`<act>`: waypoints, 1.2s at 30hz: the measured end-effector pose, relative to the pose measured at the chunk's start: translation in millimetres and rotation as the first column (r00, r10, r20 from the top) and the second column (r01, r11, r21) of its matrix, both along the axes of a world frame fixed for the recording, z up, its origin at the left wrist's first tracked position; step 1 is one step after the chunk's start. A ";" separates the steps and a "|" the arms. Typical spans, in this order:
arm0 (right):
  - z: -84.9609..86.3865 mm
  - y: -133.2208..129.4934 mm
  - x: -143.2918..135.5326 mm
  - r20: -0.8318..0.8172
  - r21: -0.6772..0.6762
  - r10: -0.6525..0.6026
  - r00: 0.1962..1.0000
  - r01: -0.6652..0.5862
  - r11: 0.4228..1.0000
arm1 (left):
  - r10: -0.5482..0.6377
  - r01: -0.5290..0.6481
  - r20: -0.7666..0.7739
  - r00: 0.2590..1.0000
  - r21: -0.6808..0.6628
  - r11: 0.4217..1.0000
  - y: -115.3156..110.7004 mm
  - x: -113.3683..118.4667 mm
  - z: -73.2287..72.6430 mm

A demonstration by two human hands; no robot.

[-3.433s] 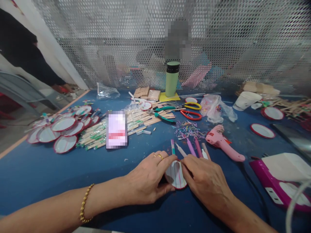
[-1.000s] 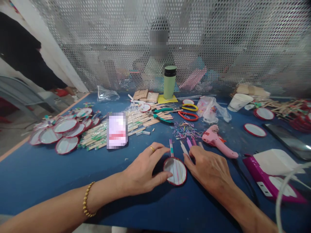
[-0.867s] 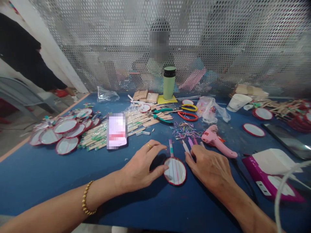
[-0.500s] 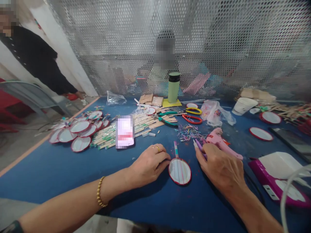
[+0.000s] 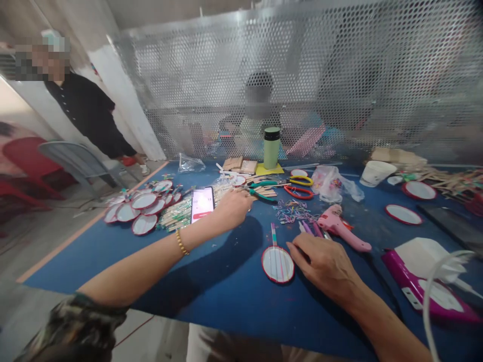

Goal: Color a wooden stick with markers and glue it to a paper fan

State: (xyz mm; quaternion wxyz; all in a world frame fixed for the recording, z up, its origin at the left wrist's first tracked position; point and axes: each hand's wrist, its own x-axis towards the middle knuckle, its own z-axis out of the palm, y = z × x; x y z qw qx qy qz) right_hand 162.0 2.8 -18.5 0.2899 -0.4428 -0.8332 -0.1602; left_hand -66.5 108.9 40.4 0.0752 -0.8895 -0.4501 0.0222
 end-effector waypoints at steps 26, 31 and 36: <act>2.0 -4.4 -4.9 -0.006 -0.028 0.051 0.999 -0.051 0.998 | -0.001 -0.012 -0.119 0.993 -0.110 0.994 32.5 20.6 -11.8; 4.7 -5.9 -5.1 -0.018 -0.022 0.059 0.998 -0.060 0.998 | 0.012 -0.028 -0.125 0.992 -0.127 0.992 42.4 23.2 -3.7; 6.9 -7.0 -4.6 -0.025 0.000 0.075 0.997 -0.075 0.997 | 0.182 -0.180 -0.053 0.982 0.042 0.983 76.7 20.0 32.0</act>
